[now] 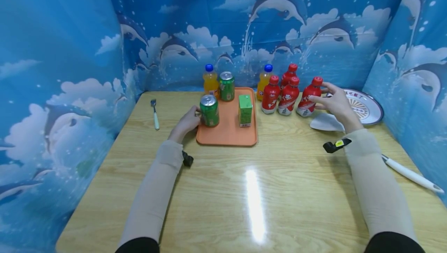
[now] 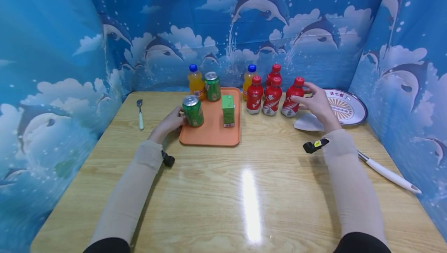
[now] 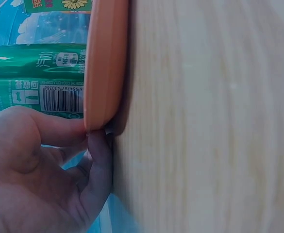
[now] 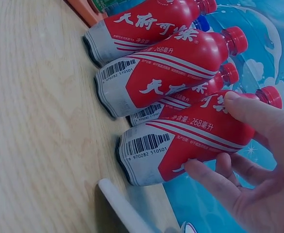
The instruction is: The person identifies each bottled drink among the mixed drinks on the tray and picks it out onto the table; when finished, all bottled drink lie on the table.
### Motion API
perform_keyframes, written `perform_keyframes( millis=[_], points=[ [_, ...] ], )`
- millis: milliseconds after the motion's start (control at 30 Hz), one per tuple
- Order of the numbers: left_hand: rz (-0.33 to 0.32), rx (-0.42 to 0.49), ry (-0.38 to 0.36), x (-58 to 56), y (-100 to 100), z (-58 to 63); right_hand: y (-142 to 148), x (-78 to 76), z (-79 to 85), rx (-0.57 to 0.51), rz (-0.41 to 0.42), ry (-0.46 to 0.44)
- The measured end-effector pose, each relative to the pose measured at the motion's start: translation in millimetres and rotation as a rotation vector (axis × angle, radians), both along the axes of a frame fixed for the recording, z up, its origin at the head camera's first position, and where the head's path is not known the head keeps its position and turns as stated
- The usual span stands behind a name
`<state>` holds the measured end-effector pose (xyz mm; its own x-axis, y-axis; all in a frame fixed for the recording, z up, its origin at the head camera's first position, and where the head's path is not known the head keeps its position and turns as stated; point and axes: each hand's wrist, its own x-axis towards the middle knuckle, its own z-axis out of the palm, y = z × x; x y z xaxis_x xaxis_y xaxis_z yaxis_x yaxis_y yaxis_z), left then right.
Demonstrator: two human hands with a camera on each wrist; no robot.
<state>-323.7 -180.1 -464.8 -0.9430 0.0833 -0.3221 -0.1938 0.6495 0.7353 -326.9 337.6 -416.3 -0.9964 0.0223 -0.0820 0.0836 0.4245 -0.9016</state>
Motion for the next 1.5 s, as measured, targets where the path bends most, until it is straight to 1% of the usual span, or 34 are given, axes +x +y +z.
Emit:
perform_keyframes(
  millis=[67, 300, 433, 567, 700, 833, 867, 1000, 1100, 1200, 1267, 1367, 1500],
  points=[
    [-0.001, 0.003, 0.003, -1.4, -0.1, 1.8, 0.6, -0.3, 2.9, -0.005, 0.004, -0.009],
    [0.007, 0.004, 0.008, -6.1, 0.4, 8.8, 3.4, -1.7, 13.0, 0.082, 0.034, -0.032],
    [0.012, 0.006, 0.008, -7.4, 0.5, 13.2, 3.1, -3.0, 16.5, 0.138, 0.035, -0.009],
    [0.004, 0.013, 0.028, -8.4, -0.2, 15.4, 2.7, -3.3, 16.9, 0.186, 0.027, 0.023],
    [-0.008, 0.014, 0.02, -7.2, -0.6, 12.8, 2.3, 1.4, 9.5, 0.196, 0.024, 0.028],
    [-0.013, -0.003, 0.002, -2.8, -2.2, 4.7, 1.3, 10.5, -3.1, 0.191, 0.037, 0.018],
    [-0.015, -0.011, 0.006, -1.6, -2.7, 1.3, 1.3, 12.5, -6.6, 0.191, 0.039, 0.017],
    [-0.019, -0.003, 0.009, 8.0, -2.0, -11.6, 3.0, 22.3, -18.8, 0.194, 0.049, 0.013],
    [-0.017, 0.008, -0.007, 17.1, -1.2, -19.0, 4.0, 28.9, -24.5, 0.204, 0.065, 0.013],
    [-0.009, 0.003, -0.01, 21.7, -0.3, -20.7, 4.0, 31.3, -23.2, 0.213, 0.073, 0.019],
    [-0.003, 0.009, -0.005, 20.9, 0.7, -19.4, 3.6, 30.9, -19.1, 0.222, 0.069, 0.025],
    [0.004, 0.016, 0.016, 16.4, 2.1, -14.5, 2.3, 28.0, -10.8, 0.227, 0.057, 0.039],
    [0.027, 0.016, 0.014, 10.7, 2.1, -6.7, 0.3, 22.7, -1.2, 0.224, 0.062, 0.062]
  ],
)
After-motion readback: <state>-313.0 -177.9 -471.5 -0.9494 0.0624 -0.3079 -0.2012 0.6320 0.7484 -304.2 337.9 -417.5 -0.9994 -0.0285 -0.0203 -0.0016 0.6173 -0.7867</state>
